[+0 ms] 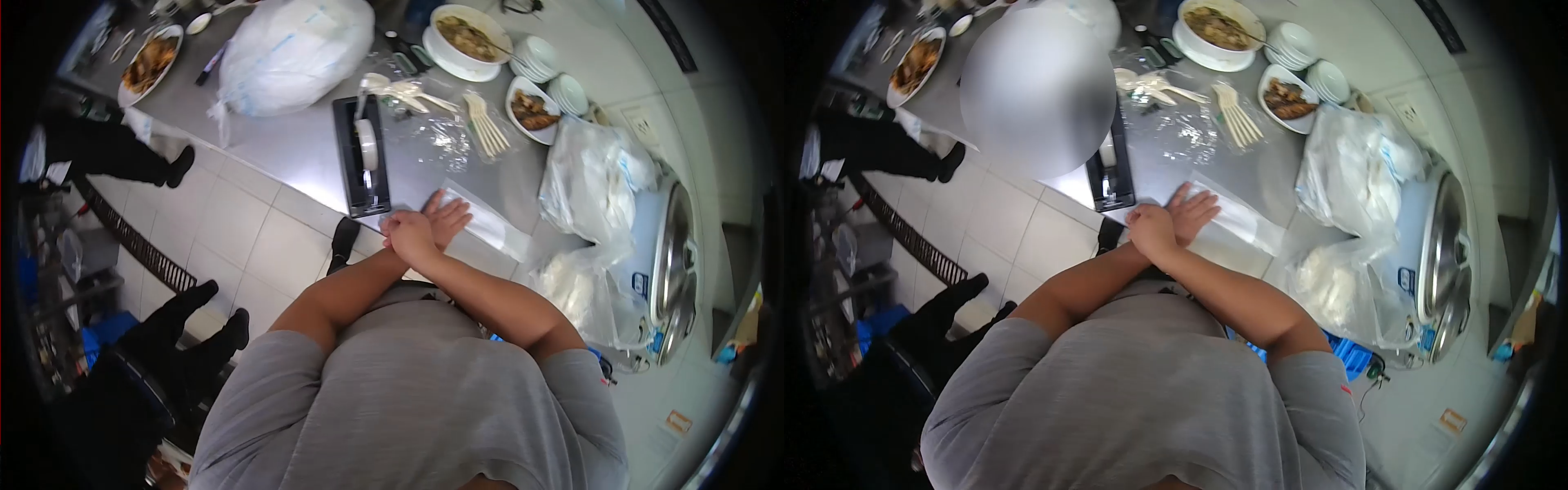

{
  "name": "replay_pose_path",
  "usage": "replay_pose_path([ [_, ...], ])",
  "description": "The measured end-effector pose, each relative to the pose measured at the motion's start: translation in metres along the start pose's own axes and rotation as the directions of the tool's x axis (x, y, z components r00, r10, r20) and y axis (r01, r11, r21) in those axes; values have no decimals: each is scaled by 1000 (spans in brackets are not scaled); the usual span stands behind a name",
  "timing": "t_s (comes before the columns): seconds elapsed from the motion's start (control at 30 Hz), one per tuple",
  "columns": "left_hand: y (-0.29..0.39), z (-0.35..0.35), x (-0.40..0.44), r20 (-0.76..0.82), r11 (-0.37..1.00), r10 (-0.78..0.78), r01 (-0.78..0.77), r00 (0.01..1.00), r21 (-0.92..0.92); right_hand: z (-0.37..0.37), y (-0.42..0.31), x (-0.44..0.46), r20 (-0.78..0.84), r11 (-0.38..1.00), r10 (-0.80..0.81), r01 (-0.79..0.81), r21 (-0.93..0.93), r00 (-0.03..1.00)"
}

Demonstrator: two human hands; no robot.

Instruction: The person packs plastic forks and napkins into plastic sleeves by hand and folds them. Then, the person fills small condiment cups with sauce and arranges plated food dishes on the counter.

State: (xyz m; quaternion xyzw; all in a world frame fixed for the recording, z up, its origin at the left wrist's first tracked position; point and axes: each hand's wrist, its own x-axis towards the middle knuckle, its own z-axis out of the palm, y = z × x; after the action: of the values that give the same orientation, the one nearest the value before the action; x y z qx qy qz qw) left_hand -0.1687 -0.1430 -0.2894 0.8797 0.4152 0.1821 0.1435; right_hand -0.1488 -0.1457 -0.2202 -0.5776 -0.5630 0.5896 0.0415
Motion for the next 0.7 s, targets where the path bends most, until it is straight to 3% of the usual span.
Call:
replay_pose_path([
  [0.03,-1,5,0,-115,999,38,-38,993,0,-13,5,0,-23,997,-50,51,51,998],
  [0.13,-6,-9,-5,-190,994,43,-61,981,-90,-59,21,-4,-74,960,-209,219,173,975],
  [0.17,-4,-20,-3,-53,999,23,-25,998,-34,-75,25,-7,-86,940,-262,274,205,961],
  [0.23,2,-45,1,223,995,-46,26,974,92,-125,14,-36,-89,894,-93,123,430,992],
  [0.33,4,-44,1,-84,966,-80,56,993,-254,-168,31,-44,-127,939,-67,105,328,990],
  [0.43,4,-47,3,-120,943,-130,86,984,-322,-173,45,-35,-138,980,-21,48,195,990],
  [0.53,6,-43,3,-88,936,-194,158,977,-316,-166,76,-9,-153,971,-219,199,-136,964],
  [0.7,7,-38,8,-102,953,-197,167,975,-253,-149,76,4,-281,861,-277,108,-497,919],
])
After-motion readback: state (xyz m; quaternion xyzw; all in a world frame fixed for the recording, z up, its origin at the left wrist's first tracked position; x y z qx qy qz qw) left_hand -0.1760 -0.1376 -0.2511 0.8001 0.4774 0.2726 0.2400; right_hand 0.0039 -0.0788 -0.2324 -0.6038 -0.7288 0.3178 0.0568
